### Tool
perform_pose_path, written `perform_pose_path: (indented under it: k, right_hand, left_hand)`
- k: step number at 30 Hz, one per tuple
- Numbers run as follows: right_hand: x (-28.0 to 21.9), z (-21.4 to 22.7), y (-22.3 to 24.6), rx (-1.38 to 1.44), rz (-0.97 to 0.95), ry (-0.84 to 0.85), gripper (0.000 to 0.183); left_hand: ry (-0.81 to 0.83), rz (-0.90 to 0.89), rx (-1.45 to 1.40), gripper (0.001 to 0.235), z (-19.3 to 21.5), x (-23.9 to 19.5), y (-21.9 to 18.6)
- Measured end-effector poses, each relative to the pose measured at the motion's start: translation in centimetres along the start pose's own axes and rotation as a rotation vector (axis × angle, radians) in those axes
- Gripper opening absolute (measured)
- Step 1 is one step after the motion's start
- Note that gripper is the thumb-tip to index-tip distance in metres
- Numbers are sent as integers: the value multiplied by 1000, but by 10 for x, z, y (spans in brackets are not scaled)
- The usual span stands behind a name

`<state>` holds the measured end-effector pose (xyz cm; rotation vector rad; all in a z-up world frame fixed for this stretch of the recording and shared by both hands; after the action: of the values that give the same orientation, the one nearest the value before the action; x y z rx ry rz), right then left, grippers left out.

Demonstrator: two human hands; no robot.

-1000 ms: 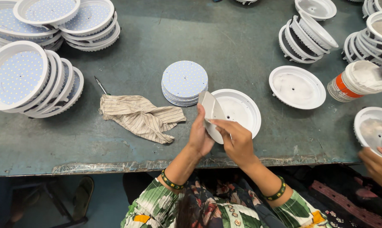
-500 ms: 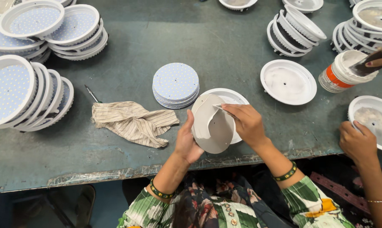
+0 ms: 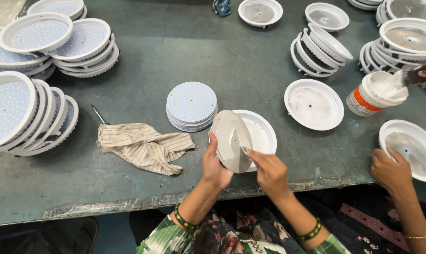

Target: The person repeatedly picks up circular LED modules, applies a white compound to the back surface using a small rectangular tool, and places them into a stack. The process is repeated for multiple units on a factory table.

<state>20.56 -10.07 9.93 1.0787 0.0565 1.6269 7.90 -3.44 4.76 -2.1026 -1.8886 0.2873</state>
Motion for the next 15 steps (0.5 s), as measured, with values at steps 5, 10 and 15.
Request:
perform_pose_path:
  k: [5, 10, 15]
  right_hand:
    - [-20, 6, 29, 6, 26, -5, 36]
    - [11, 30, 10, 57, -78, -17, 37]
    - [70, 15, -11, 67, -94, 33, 33]
  left_hand:
    - [-39, -108, -19, 68, 13, 15, 8]
    - [28, 45, -2, 69, 20, 16, 10]
    - [93, 125, 64, 66, 16, 4, 21]
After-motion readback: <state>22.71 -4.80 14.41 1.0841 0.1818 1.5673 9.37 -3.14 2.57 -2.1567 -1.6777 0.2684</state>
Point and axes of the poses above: each hand's wrist, its own x-axis towards the middle knuckle, its own z-axis out of the back of the hand, y = z × x, the point moved 7 cm from there along x, towards the middle knuckle, and after that the axes turned 13 degrees about -z, right-handed, at the moved point
